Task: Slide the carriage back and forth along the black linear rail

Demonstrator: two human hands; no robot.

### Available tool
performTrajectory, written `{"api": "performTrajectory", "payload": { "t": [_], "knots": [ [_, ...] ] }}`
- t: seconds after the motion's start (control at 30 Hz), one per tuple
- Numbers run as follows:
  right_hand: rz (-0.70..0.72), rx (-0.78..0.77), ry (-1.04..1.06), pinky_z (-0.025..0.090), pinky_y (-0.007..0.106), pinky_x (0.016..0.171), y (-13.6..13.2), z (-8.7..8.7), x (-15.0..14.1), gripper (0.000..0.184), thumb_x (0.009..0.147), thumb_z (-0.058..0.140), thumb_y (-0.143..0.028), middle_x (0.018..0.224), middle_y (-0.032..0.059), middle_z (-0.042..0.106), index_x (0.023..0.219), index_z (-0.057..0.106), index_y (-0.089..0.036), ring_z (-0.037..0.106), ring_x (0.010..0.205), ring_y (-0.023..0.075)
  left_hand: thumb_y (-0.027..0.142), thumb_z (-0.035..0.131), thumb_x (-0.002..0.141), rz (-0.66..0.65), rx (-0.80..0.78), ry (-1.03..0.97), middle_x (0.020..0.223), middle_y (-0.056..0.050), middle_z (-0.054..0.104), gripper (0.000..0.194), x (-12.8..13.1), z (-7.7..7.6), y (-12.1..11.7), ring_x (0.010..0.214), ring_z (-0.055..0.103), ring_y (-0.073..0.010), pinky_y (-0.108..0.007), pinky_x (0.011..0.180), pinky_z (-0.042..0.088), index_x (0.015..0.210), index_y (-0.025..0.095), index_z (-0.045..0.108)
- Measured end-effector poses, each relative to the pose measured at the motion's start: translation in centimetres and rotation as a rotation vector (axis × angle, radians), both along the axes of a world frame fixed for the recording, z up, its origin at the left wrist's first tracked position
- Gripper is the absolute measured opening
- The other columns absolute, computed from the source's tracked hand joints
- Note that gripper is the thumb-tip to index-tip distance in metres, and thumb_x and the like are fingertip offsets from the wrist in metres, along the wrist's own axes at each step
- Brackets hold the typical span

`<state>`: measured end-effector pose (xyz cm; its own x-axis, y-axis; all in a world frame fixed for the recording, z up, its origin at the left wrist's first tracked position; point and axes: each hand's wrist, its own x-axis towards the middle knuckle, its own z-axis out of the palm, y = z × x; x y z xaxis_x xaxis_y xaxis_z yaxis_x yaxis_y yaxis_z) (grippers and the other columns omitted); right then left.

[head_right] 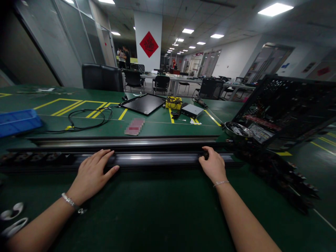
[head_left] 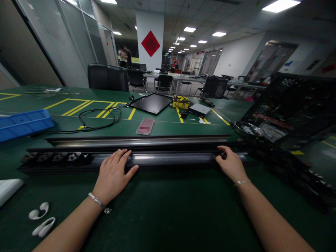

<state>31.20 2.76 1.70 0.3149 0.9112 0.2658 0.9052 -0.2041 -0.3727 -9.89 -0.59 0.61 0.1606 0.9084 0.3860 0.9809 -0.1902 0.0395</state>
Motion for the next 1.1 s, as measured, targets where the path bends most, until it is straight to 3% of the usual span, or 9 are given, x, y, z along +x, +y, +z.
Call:
{"api": "performTrajectory", "payload": {
  "t": [0.43, 1.1],
  "knots": [
    [-0.003, 0.028, 0.023, 0.043, 0.034, 0.074, 0.1, -0.2, 0.3, 0.044, 0.069, 0.046, -0.027, 0.093, 0.0064, 0.061, 0.111, 0.058, -0.020, 0.056, 0.080, 0.0204, 0.052, 0.039, 0.087, 0.002, -0.008, -0.001, 0.132, -0.013, 0.052, 0.057, 0.0, 0.1, -0.1, 0.125, 0.044, -0.0298, -0.047, 0.100, 0.036, 0.128, 0.014, 0.048],
    [-0.051, 0.061, 0.007, 0.043, 0.035, 0.077, 0.2, -0.3, 1.7, 0.043, 0.068, 0.046, -0.025, 0.092, 0.0069, 0.062, 0.107, 0.061, -0.019, 0.055, 0.081, 0.0210, 0.052, 0.039, 0.087, 0.007, -0.032, 0.000, 0.133, -0.014, 0.052, 0.057, 0.1, 0.3, -0.1, 0.126, 0.043, -0.0304, -0.047, 0.100, 0.036, 0.129, 0.014, 0.048]
  ]
}}
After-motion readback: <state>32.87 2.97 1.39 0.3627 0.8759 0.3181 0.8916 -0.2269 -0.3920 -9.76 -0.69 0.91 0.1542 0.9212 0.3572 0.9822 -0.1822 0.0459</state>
